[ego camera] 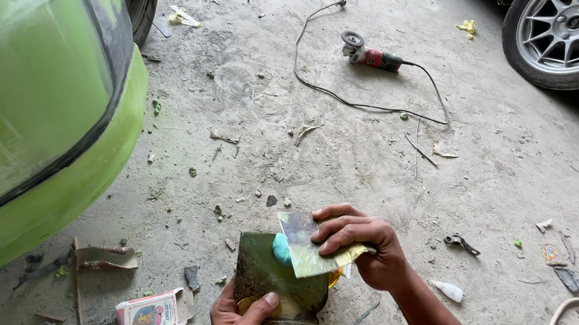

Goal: The person scoops a teal-colored paste from a container onto a metal putty knife using a smaller scraper. They then add a small amount of liquid from a tube and mix the substances together on the knife.

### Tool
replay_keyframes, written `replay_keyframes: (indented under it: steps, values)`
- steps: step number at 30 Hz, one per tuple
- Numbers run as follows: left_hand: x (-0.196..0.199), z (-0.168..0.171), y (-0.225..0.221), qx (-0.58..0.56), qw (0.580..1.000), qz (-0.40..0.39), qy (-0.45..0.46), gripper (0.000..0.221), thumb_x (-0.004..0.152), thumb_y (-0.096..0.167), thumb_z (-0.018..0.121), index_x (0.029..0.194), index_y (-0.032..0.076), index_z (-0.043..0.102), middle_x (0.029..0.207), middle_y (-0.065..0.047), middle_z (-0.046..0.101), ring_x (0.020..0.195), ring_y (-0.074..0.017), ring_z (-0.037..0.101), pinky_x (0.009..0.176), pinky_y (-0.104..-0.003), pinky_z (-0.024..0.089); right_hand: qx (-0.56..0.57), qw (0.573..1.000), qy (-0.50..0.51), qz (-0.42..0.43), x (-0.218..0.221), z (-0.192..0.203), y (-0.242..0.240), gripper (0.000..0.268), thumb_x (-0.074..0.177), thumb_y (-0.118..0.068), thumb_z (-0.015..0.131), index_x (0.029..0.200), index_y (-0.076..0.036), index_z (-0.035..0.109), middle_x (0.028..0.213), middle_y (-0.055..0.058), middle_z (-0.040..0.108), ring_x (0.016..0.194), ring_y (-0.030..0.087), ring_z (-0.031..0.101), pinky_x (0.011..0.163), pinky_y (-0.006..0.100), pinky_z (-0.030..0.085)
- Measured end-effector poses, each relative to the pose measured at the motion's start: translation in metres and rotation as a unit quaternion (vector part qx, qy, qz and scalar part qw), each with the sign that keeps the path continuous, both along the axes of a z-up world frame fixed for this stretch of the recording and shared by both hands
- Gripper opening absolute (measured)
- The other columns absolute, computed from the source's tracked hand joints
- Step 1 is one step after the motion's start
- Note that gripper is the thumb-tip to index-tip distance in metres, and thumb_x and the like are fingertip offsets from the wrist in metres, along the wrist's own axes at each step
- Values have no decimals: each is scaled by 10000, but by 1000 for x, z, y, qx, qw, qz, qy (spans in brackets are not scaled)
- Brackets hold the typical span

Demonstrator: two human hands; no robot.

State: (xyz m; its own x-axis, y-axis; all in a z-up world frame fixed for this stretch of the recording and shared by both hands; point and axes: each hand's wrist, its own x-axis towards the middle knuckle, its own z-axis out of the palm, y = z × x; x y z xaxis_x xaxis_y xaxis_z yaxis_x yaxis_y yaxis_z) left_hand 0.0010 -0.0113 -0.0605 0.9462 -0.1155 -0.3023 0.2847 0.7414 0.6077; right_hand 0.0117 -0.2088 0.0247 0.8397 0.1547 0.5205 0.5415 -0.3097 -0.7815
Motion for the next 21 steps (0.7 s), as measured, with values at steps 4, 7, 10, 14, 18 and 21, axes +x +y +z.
replay_keyframes:
  steps: [4, 7, 10, 14, 18, 21]
  values:
    - [-2, -17, -1, -12, 1000, -5, -4, 422, 672, -137, 631, 1090, -113, 686, 874, -277, 744, 709, -389, 686, 631, -484, 579, -8, 1000, -6, -15, 2, -4, -3, 130, 902, -119, 629, 856, -117, 750, 957, 51, 747, 1089, 315, 643, 958, 439, 515]
    - [-6, -31, -2, -22, 999, -3, -32, 427, 656, -131, 670, 1081, -109, 701, 902, -248, 757, 751, -351, 693, 701, -460, 587, -2, 999, -14, -36, 9, -17, -8, 152, 903, -190, 642, 855, -92, 748, 923, 71, 750, 1009, 286, 662, 909, 398, 527]
    - [-1, -29, 3, -43, 997, 24, -64, 499, 606, -139, 733, 1100, -73, 707, 936, -252, 766, 837, -382, 713, 758, -519, 607, -61, 998, -11, -26, 15, -51, -20, 128, 895, -82, 630, 847, -107, 746, 912, 45, 757, 938, 229, 685, 878, 362, 536]
    - [11, -39, 17, -6, 997, 16, -70, 472, 644, -116, 701, 1115, -91, 695, 951, -253, 761, 821, -369, 713, 761, -474, 597, 476, 842, 233, -99, 5, -68, -24, 270, 764, 140, 557, 1014, 87, 644, 989, 265, 674, 947, 462, 641, 807, 626, 565]
    - [11, -38, 21, -29, 997, 48, -45, 468, 669, -141, 660, 1131, -65, 686, 981, -244, 743, 854, -361, 689, 790, -448, 568, 450, 846, 285, -23, -11, -55, -16, 365, 709, 191, 448, 1040, 249, 591, 928, 427, 666, 800, 622, 669, 759, 700, 591]
    - [17, -37, 37, -10, 999, 30, -29, 491, 668, -161, 651, 1151, -75, 660, 950, -258, 730, 804, -373, 675, 695, -461, 578, 503, 824, 248, -83, -7, -56, -12, 298, 739, 188, 459, 1003, 202, 595, 953, 377, 646, 880, 623, 628, 722, 761, 576]
